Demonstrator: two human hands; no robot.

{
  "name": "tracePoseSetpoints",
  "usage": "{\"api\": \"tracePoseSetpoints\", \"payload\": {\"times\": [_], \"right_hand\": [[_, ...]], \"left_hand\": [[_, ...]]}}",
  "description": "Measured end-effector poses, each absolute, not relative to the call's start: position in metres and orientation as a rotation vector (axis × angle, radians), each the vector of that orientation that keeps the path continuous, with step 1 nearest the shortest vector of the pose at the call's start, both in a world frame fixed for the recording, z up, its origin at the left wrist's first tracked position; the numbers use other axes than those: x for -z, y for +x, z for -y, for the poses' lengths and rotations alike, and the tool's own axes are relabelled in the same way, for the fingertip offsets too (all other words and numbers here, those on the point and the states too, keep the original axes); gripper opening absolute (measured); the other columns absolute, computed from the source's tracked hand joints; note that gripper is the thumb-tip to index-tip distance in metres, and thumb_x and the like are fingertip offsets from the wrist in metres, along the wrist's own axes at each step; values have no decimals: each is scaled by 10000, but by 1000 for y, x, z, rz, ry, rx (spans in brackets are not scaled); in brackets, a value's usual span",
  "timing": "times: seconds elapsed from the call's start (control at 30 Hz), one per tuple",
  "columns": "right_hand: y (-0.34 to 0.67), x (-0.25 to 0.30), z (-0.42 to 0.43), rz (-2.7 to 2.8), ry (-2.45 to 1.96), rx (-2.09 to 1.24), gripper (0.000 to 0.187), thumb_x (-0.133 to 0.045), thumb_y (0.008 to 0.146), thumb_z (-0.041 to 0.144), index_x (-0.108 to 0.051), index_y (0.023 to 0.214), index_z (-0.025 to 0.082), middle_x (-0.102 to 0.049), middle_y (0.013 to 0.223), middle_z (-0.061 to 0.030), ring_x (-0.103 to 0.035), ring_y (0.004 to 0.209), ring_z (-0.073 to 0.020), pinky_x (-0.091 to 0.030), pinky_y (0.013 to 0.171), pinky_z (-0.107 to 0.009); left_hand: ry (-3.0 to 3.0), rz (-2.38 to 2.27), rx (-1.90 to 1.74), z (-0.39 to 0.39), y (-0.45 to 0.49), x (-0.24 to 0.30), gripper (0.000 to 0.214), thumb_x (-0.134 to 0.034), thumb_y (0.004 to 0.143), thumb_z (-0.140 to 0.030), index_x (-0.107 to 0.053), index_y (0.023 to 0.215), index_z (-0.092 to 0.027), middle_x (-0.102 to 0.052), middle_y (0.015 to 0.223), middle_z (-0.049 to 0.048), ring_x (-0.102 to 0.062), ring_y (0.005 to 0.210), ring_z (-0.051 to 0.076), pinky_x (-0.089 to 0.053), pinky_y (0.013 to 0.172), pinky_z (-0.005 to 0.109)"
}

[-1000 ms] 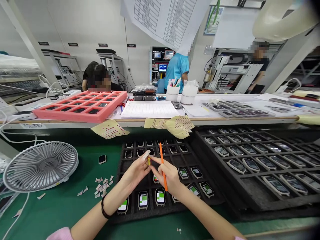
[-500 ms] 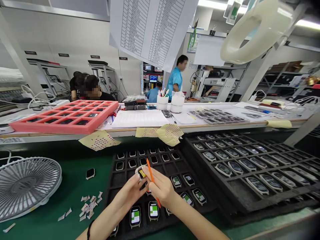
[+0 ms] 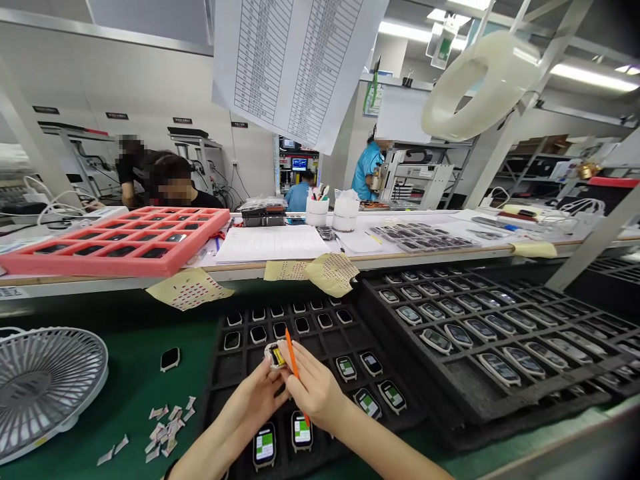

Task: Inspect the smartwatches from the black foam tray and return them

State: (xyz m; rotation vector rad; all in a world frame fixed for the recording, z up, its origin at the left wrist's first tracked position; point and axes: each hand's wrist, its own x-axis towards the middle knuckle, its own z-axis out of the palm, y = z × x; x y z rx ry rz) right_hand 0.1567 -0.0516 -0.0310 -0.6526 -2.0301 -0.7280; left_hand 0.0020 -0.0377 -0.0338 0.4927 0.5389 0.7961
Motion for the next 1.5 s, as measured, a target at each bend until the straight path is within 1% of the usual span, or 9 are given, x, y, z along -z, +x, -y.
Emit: {"api": "tracePoseSetpoints", "payload": {"times": [0.1, 0.23, 0.4, 0.5, 0.7, 0.83, 1.0, 1.2, 1.5], "right_hand": [[157, 27, 52, 2040, -617, 753, 227, -479, 893, 44, -615, 724, 109, -683, 1092, -265, -576, 1170, -294, -512, 1005, -392], [157, 23, 51, 2018, -601, 695, 194, -503, 881, 50, -612, 732, 110, -680, 1101, -269, -581, 1171, -293, -513, 1007, -393], [163, 19, 51, 1982, -535, 313, 168, -470, 896, 51, -617, 871, 127, -708, 1104, -179, -623, 1133, -212, -549, 971, -327], [168, 19, 52, 1950, -517, 236, 195, -464, 890, 23, -616, 957, 125, -724, 1078, -150, -643, 1104, -191, -554, 963, -314], [172, 16, 55, 2083, -488, 387, 233, -394, 871, 2, -581, 816, 130, -619, 1241, -237, -502, 1267, -261, -509, 1013, -425], [171, 12, 57, 2165, -501, 360, 193, -412, 867, 22, -553, 805, 139, -591, 1273, -252, -460, 1300, -266, -505, 1016, -435], [166, 19, 61, 2088, -546, 447, 107, -518, 853, 35, -550, 805, 125, -582, 1269, -281, -505, 1259, -299, -523, 999, -447], [163, 24, 67, 1962, -586, 579, 145, -508, 844, -5, -567, 807, 122, -525, 1343, -259, -534, 1229, -306, -558, 962, -437], [153, 21, 71, 1935, -717, 694, 184, -470, 891, 37, -565, 781, 150, -653, 1178, -250, -619, 1128, -280, -568, 939, -406]], "left_hand": [[490, -534, -784, 38, 2, 32, 329, -821, 650, -400, -720, 902, -214, -728, 933, 11, -638, 911, 157, -485, 840, 272], [471, -517, -784, 39, 1, 32, 242, -799, 690, -380, -716, 849, -218, -721, 822, -12, -649, 873, 143, -486, 832, 268], [399, -530, -789, 42, -2, 37, 306, -849, 625, -351, -721, 865, -211, -736, 890, -6, -651, 872, 136, -483, 818, 262], [396, -505, -757, 43, -2, 40, 305, -836, 653, -329, -718, 894, -183, -738, 928, 18, -646, 920, 149, -478, 810, 265], [336, -528, -798, 48, 2, 40, 228, -805, 699, -278, -715, 875, -166, -737, 902, 31, -646, 862, 151, -472, 792, 280], [329, -528, -827, 51, 3, 35, 193, -761, 751, -301, -708, 881, -169, -723, 883, 28, -640, 875, 156, -461, 829, 288], [357, -515, -825, 56, 8, 26, 228, -753, 755, -357, -698, 857, -161, -692, 828, 25, -623, 802, 143, -450, 827, 283], [352, -493, -784, 61, 17, 20, 261, -789, 706, -391, -672, 776, -168, -627, 703, -19, -596, 760, 123, -448, 788, 266], [430, -536, -767, 68, 20, 23, 360, -780, 674, -503, -673, 824, -194, -662, 898, 12, -584, 956, 174, -435, 831, 263]]}}
